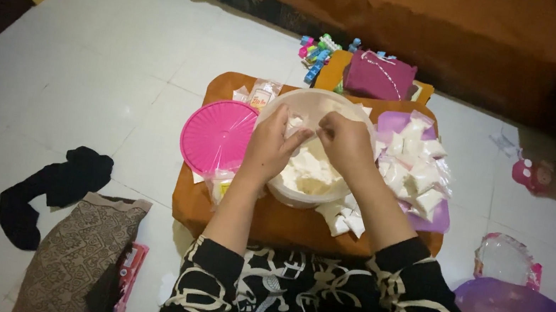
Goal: Packaging white powder from a large bucket into small individual plastic bags using a spoon.
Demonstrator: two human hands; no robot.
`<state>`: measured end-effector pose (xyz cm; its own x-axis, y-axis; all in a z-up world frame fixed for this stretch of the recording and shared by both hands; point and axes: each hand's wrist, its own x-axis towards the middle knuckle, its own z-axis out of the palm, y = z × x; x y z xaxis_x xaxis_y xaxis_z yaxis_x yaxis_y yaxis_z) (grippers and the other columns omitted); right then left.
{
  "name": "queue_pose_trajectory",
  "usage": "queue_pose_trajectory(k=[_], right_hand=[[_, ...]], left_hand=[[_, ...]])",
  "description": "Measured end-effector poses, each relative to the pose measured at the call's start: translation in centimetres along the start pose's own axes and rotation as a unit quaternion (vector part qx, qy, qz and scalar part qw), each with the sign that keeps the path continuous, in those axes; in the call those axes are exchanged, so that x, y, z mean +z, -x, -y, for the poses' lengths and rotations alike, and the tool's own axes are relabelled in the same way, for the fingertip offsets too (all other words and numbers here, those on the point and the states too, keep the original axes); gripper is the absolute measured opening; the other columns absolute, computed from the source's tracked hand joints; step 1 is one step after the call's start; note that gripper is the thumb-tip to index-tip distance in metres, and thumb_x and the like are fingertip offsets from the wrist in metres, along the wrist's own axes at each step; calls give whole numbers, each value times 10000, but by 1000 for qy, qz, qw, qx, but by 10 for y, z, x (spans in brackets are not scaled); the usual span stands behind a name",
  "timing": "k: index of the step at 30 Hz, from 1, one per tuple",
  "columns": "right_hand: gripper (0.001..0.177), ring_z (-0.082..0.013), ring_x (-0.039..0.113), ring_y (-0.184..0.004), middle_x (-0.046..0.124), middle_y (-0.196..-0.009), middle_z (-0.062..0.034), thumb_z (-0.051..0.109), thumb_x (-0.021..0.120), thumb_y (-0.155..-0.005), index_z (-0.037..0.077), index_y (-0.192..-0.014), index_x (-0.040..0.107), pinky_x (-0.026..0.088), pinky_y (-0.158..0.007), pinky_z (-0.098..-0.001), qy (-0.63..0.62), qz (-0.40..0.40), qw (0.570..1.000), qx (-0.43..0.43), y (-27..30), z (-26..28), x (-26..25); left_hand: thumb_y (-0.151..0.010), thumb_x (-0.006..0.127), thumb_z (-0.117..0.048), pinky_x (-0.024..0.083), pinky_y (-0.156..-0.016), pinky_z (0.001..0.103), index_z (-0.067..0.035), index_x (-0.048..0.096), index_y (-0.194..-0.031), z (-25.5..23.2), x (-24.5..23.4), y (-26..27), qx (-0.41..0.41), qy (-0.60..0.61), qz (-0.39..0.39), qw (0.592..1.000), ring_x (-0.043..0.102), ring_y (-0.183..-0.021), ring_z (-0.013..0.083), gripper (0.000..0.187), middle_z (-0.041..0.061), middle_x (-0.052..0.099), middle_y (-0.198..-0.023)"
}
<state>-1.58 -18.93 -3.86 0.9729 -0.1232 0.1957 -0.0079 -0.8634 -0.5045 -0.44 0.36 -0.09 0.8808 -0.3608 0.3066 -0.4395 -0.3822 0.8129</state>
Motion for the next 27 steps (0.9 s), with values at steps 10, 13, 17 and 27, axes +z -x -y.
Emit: queue_pose_trajectory(k=[10, 13, 17, 27], right_hand=[[178, -311, 790, -847, 790, -960, -192, 63, 715, -894, 28, -1056, 781, 623, -775, -421, -2, 211, 977, 13, 1, 24, -16], [245, -396, 760, -935, 782, -975, -196, 27, 739, -858, 18, -1102, 767, 621, -808, -483, 11, 171, 985, -6, -3, 13, -10], [150, -357, 751, -910, 773, -897, -140, 95, 685, -917, 84, -1055, 745, 602, -818, -456, -6, 35, 999, -9, 0, 1, -5], [124, -302, 720, -820, 740, -774, -66, 41, 656, -964, 131, -1020, 719, 555, -823, -415, -126, -198, 971, -36, 21, 12, -37]], left_hand=[[-928, 661, -515, 520, -742, 569, -77, 483, -957, 1, 2, -1, -7, -4, -4, 1000, 634, -909, 497, 473, 252, 603, -855], [-930, 632, -569, 531, -762, 553, -87, 487, -958, 0, 0, -3, -22, 0, 3, 1000, 644, -914, 485, 504, 244, 613, -871], [-930, 658, -509, 518, -755, 582, -84, 508, -990, 4, 2, -4, -14, 3, 4, 1000, 635, -927, 509, 454, 253, 623, -883], [-920, 628, -593, 531, -768, 556, -88, 515, -981, 3, 2, -2, -46, -3, 8, 999, 656, -924, 477, 521, 254, 635, -890]])
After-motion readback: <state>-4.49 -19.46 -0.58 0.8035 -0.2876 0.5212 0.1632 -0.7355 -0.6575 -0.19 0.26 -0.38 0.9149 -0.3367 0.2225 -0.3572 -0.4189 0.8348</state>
